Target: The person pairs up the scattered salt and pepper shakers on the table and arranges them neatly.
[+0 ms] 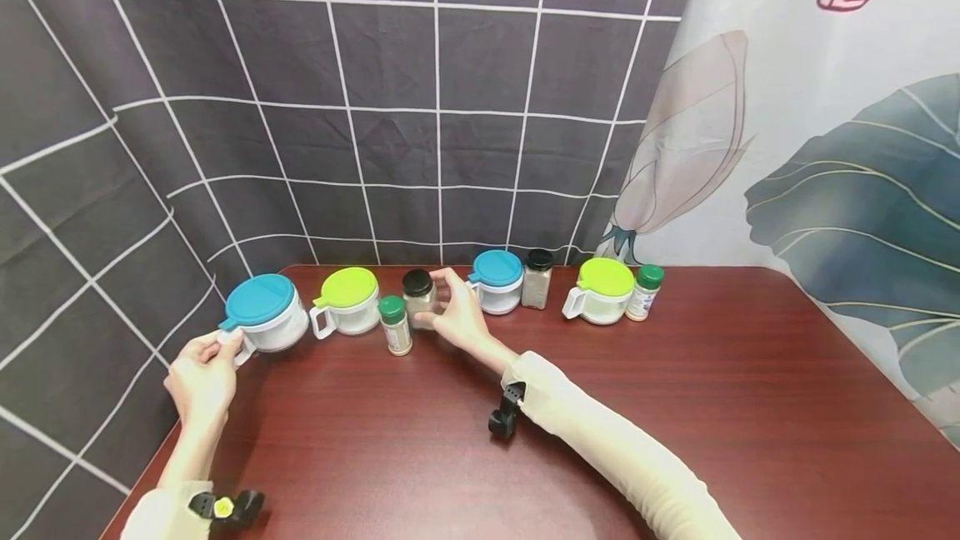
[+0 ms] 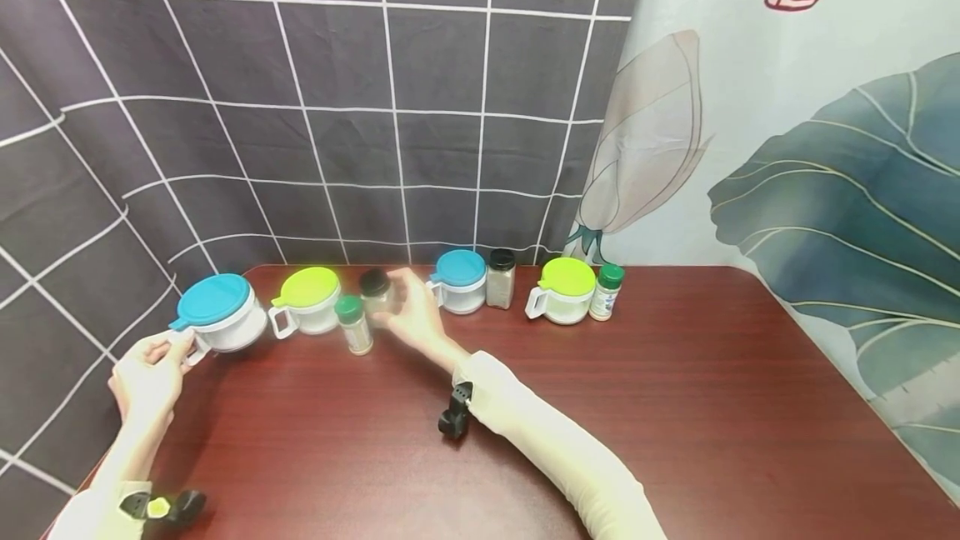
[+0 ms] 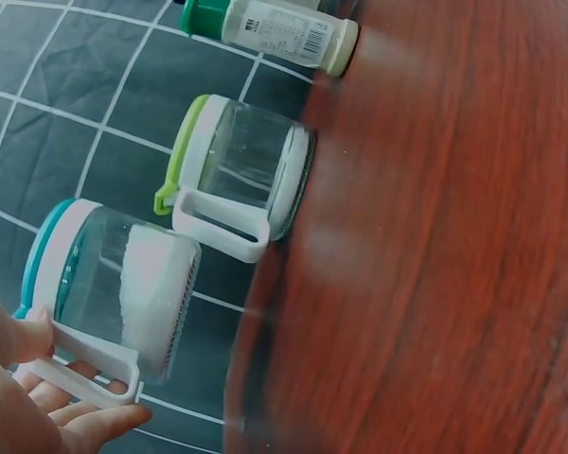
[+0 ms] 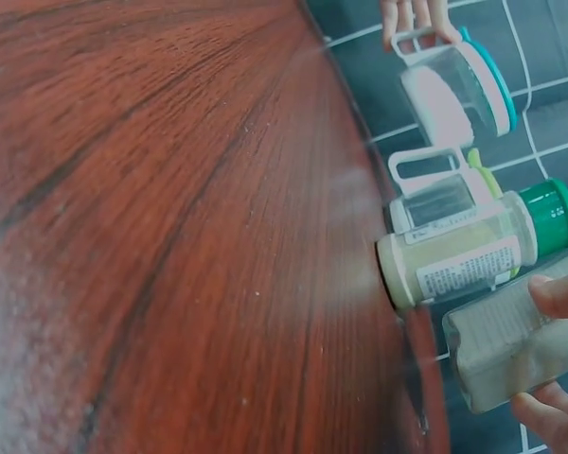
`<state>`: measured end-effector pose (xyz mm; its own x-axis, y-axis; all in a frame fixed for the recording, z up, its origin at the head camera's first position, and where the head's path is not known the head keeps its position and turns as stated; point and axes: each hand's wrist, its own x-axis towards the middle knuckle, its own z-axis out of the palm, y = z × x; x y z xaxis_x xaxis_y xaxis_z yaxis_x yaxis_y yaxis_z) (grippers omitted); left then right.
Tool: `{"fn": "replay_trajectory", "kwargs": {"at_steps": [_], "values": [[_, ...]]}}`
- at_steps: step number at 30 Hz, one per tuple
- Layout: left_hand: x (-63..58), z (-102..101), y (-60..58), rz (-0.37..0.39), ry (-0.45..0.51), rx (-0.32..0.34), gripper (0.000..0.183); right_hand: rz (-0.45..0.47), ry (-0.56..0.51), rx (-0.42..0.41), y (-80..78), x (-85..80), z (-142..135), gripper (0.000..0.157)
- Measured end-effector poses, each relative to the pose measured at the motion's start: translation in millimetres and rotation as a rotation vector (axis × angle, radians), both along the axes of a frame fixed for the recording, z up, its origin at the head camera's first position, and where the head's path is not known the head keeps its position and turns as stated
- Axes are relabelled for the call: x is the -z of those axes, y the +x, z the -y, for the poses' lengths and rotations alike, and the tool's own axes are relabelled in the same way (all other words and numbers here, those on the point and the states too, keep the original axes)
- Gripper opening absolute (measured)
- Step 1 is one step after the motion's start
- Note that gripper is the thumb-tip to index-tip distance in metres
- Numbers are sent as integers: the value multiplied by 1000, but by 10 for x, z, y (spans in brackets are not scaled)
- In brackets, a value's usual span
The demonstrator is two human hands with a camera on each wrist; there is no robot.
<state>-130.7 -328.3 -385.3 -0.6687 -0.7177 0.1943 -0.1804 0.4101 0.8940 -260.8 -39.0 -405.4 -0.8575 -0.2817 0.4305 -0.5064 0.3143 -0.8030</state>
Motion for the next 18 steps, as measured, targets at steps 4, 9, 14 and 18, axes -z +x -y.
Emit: {"fn": "replay_trajectory", "kwargs": {"at_steps": [4,9,14,18], "values": [[-19,-7,7,1,-11,0,41,-2,4,1,0,-6,-26,55],[-69,-37,13,-9,-50,-16,38,-5,7,6,-13,-22,-50,56],[-130,-77,28,-23,-42,-17,39,-22,5,6,-7,-39,-75,56],[-198,-124,36,-38,-2,4,38,-28,8,5,4,-55,-105,55]]}}
